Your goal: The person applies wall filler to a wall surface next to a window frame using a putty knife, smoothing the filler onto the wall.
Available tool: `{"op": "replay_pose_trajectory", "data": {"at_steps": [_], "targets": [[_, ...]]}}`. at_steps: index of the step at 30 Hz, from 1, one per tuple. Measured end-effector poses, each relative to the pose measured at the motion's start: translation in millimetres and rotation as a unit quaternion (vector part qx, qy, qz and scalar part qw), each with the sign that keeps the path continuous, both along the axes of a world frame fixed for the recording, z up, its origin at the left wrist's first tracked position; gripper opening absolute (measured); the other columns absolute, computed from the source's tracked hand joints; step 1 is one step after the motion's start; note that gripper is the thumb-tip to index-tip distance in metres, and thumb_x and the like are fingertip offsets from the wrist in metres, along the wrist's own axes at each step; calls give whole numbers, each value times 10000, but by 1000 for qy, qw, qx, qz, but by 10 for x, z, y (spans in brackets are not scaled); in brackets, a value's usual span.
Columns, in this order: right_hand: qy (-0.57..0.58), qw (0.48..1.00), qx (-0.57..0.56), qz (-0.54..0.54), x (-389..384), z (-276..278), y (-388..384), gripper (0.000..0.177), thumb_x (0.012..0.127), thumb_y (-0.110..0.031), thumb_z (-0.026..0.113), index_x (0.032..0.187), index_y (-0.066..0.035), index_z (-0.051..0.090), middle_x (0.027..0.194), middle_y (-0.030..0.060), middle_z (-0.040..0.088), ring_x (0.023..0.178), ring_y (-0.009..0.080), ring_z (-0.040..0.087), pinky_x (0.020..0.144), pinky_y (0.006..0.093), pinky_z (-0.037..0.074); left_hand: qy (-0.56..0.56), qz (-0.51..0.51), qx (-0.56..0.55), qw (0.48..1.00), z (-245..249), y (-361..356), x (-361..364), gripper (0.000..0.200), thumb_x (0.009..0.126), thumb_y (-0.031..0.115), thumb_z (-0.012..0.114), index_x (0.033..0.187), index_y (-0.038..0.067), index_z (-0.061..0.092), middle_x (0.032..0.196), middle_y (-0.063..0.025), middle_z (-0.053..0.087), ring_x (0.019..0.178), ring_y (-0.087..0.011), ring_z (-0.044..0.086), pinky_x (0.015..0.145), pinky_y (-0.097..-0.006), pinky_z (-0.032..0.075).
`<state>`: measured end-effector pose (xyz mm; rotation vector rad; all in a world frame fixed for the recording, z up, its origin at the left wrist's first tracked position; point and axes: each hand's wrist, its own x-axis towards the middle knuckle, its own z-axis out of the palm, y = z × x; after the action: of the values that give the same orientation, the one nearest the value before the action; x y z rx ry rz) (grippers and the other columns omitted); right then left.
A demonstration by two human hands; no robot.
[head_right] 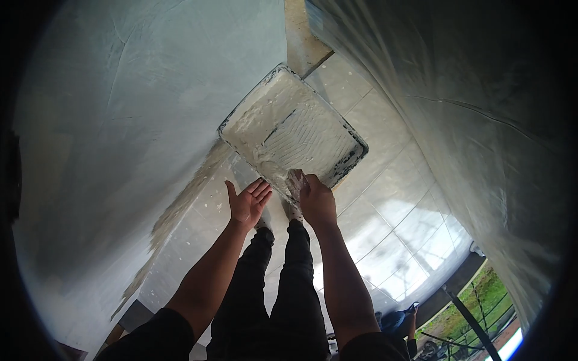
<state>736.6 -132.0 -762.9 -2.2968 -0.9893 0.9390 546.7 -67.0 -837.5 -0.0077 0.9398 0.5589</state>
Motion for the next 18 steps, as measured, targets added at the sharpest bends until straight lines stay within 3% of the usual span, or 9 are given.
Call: {"op": "replay_pose_trajectory", "data": {"at_steps": [3,6,18], "targets": [[-17,995,-42,85,24,-58,237,188,889,-158,485,994,-26,568,876,253,651,864,444,624,764,518,491,1,13,-2,1000,0,-27,14,1132,801,851,206,1391,-107,325,1427,-262,371,1348,-354,343,1168,-434,219],[-1,992,-77,98,-26,-51,436,196,878,-178,489,961,-22,574,891,264,648,893,443,623,793,517,490,7,24,-4,1000,11,-56,37,1123,807,845,213,1391,-107,327,1429,-257,373,1349,-352,345,1165,-433,226],[1,992,-107,70,-19,-246,822,270,866,-222,508,949,7,625,953,267,653,928,426,634,824,493,496,46,19,10,999,62,-74,89,1115,817,834,218,1403,-112,298,1438,-265,358,1354,-350,342,1159,-436,236]]}}
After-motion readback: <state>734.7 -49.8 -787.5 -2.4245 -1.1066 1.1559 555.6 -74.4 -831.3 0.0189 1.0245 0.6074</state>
